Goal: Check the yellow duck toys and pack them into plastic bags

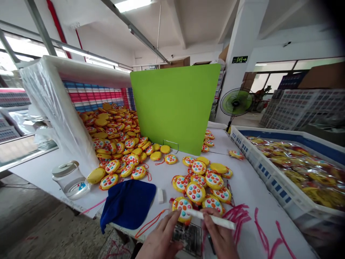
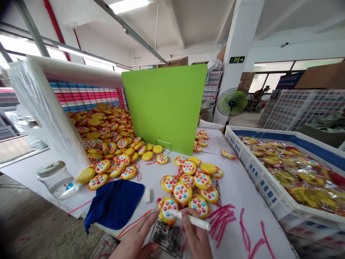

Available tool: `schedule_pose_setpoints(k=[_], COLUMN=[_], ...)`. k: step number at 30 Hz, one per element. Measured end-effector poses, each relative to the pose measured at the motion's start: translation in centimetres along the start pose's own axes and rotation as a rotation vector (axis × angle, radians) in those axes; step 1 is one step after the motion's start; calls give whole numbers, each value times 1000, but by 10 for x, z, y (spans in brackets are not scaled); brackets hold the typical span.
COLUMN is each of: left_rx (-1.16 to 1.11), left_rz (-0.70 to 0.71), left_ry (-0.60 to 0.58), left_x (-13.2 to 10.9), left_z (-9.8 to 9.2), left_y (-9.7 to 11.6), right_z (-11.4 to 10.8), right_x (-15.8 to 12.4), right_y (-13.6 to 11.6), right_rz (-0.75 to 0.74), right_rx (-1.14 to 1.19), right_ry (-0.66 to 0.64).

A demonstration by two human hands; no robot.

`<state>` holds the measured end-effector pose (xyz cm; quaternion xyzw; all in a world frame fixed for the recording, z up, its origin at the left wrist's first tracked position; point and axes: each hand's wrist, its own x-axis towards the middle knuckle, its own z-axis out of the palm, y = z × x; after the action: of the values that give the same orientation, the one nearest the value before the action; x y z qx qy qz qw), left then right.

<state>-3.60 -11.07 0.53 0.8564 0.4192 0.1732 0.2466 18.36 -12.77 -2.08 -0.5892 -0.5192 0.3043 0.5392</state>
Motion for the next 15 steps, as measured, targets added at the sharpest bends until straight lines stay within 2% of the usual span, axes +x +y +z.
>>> schedule_pose_setpoints(k=[3,5,7,9,11,15], left_rx=[-73,-97,-102,-92,-72,-49], left_rz=[8,9,5,-5,-26,-31], left_ry=[-5,-48,-83,-98,-102,-121], left_x=[-5,-5,0,9,20,42], left_z=[-1,-5,-11,-17,-24,-34], left_y=[1,7,18,32,44,50], right_z=[-65,-107,-140,-162,-174,-190], right_x=[20,33,41,45,45,45], right_y=[38,67,94,115,129,141], right_rz=[-208,-307,-360,-384,-395,-417], right_rx=[-393,-711,-972,-1157,-1257,-1251], right_ry=[127,107,59,16,-30,-92])
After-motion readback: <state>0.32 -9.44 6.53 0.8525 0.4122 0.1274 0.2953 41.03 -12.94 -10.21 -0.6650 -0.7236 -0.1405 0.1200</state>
